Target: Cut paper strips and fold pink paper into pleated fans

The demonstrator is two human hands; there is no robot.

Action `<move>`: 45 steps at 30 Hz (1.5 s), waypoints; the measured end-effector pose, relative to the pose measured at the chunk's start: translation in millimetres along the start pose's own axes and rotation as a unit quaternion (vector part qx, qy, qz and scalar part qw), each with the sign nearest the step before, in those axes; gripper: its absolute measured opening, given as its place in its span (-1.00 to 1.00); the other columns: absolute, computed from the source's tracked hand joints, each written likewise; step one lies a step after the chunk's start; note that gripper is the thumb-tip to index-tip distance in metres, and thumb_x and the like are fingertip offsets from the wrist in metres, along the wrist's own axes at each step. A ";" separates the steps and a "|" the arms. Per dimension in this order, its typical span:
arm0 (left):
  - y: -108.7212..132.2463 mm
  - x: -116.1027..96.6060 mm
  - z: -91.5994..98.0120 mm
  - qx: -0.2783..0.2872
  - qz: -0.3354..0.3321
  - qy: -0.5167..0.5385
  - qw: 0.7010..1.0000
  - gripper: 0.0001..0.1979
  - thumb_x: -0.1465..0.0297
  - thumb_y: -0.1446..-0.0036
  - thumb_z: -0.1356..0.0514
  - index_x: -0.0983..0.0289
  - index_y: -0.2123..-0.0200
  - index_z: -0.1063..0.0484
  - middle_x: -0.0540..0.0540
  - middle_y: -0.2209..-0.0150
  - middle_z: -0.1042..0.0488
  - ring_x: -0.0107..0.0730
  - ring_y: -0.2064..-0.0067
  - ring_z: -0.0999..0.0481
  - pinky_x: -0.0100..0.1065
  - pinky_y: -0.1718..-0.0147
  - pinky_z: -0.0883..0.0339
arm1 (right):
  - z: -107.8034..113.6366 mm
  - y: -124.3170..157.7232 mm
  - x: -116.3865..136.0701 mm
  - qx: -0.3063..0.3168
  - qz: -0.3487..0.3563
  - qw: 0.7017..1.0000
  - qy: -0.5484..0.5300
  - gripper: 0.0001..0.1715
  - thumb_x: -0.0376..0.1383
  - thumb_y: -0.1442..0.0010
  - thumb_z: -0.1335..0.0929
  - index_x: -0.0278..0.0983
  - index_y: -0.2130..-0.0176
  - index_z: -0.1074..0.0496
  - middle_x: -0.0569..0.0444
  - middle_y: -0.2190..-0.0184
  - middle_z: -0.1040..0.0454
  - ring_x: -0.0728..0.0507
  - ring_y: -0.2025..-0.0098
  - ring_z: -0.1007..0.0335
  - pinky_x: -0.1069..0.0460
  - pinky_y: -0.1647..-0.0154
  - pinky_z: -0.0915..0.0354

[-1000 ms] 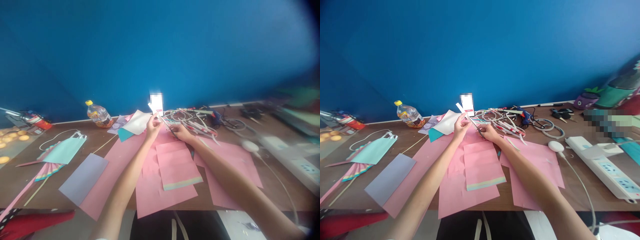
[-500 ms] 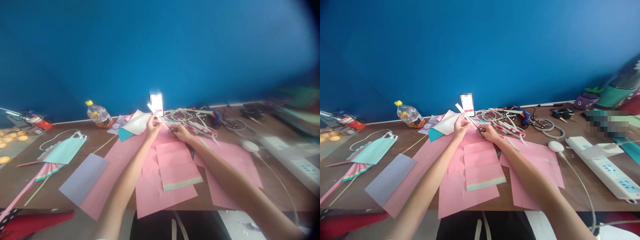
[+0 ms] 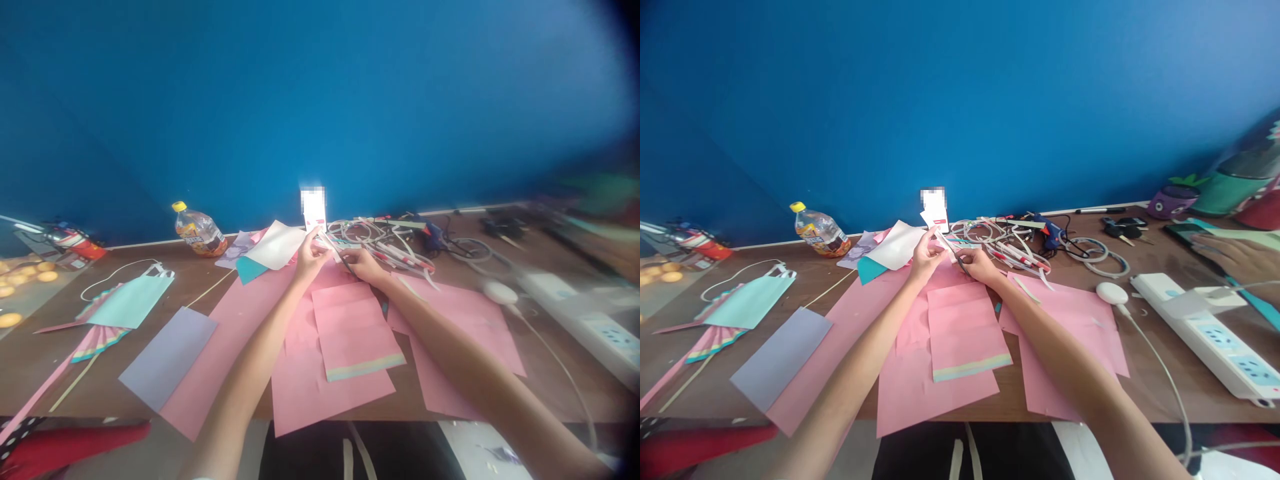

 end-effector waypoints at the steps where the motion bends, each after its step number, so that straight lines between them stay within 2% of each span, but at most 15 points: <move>1: 0.2 0.1 -0.2 -0.001 0.002 -0.002 1.000 -0.20 0.33 0.06 -0.35 0.09 -0.26 -0.16 0.20 -0.29 -0.17 -0.43 0.31 -0.51 -0.37 0.35 -0.42 | 0.0 0.1 -0.1 0.000 0.000 1.000 0.000 -0.66 -0.19 0.05 -0.41 -0.33 0.26 -0.43 0.17 0.66 -0.37 0.03 0.69 -0.18 0.12 0.70 -0.08; 14: 0.8 3.0 -0.2 -0.007 -0.005 -0.006 1.000 -0.24 0.35 0.03 -0.33 0.09 -0.25 -0.17 0.20 -0.29 -0.17 -0.44 0.31 -0.50 -0.36 0.33 -0.42 | 0.2 -0.7 -0.6 -0.003 0.005 1.000 0.001 -0.73 -0.23 0.06 -0.37 -0.32 0.31 -0.42 0.19 0.68 -0.34 0.05 0.70 -0.13 0.14 0.70 -0.03; 20: 1.7 3.4 -0.7 -0.013 0.003 0.010 1.000 -0.23 0.31 0.03 -0.33 0.10 -0.26 -0.15 0.22 -0.24 -0.23 -0.44 0.27 -0.48 -0.38 0.33 -0.40 | 0.3 -1.0 -0.6 -0.007 0.009 1.000 0.004 -0.73 -0.24 0.06 -0.37 -0.33 0.30 -0.42 0.19 0.69 -0.33 0.03 0.70 -0.15 0.13 0.71 -0.05; 24: -3.4 7.0 9.2 -0.042 0.014 0.036 0.998 -0.39 0.23 -0.08 -0.25 0.17 -0.21 -0.24 0.21 -0.08 -0.40 -0.39 0.21 -0.48 -0.40 0.30 -0.40 | -0.4 -1.8 -3.7 -0.005 0.005 1.000 0.004 -0.73 -0.24 0.06 -0.37 -0.33 0.30 -0.42 0.20 0.69 -0.32 0.04 0.69 -0.13 0.13 0.70 -0.02; 27: -9.1 9.8 18.9 -0.063 0.010 0.042 0.997 -0.47 0.17 -0.11 -0.22 0.23 -0.13 -0.34 0.22 -0.02 -0.44 -0.38 0.22 -0.49 -0.41 0.31 -0.39 | -0.6 -3.2 -6.6 -0.003 0.001 1.000 0.008 -0.70 -0.24 0.07 -0.37 -0.33 0.28 -0.43 0.20 0.69 -0.31 0.04 0.70 -0.13 0.13 0.70 -0.02; 31: -11.0 9.9 23.3 -0.076 -0.002 0.041 0.996 -0.41 0.17 -0.01 -0.30 0.26 -0.10 -0.36 0.22 0.00 -0.45 -0.39 0.24 -0.50 -0.36 0.23 -0.41 | -0.5 -4.8 -9.3 -0.003 -0.002 1.000 0.010 -0.68 -0.24 0.07 -0.38 -0.34 0.26 -0.43 0.21 0.69 -0.32 0.03 0.70 -0.14 0.12 0.71 -0.05; 36: -7.8 10.8 21.1 -0.083 0.004 0.038 0.996 -0.37 0.20 0.02 -0.33 0.27 -0.12 -0.34 0.19 0.13 -0.51 -0.37 0.26 -0.52 -0.32 0.18 -0.42 | -0.7 -4.3 -8.7 -0.004 0.000 1.000 0.013 -0.68 -0.24 0.07 -0.37 -0.33 0.26 -0.44 0.21 0.69 -0.33 0.03 0.70 -0.14 0.12 0.71 -0.07; 41: -10.0 16.8 28.1 -0.121 -0.007 0.044 0.992 -0.48 0.20 -0.04 -0.28 0.27 -0.05 -0.40 0.23 0.03 -0.46 -0.32 0.14 -0.50 -0.35 0.23 -0.43 | -1.9 -4.1 -6.3 0.002 0.008 1.000 0.013 -0.70 -0.26 0.08 -0.36 -0.34 0.28 -0.43 0.22 0.70 -0.31 0.03 0.71 -0.14 0.12 0.71 -0.05; 45: -11.6 19.4 29.8 -0.126 -0.003 0.057 0.990 -0.47 0.20 -0.01 -0.30 0.30 -0.03 -0.41 0.22 0.07 -0.49 -0.34 0.17 -0.51 -0.35 0.20 -0.42 | -1.6 -4.5 -6.9 0.003 0.003 1.000 0.022 -0.68 -0.24 0.08 -0.36 -0.35 0.28 -0.43 0.21 0.70 -0.31 0.03 0.70 -0.15 0.12 0.70 -0.07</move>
Point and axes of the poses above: each hand's wrist, its own y-axis away from the middle knuckle, its own z-axis out of the back of the hand, x = y × z, the point moved 8 cm from there along -y, towards the middle knuckle
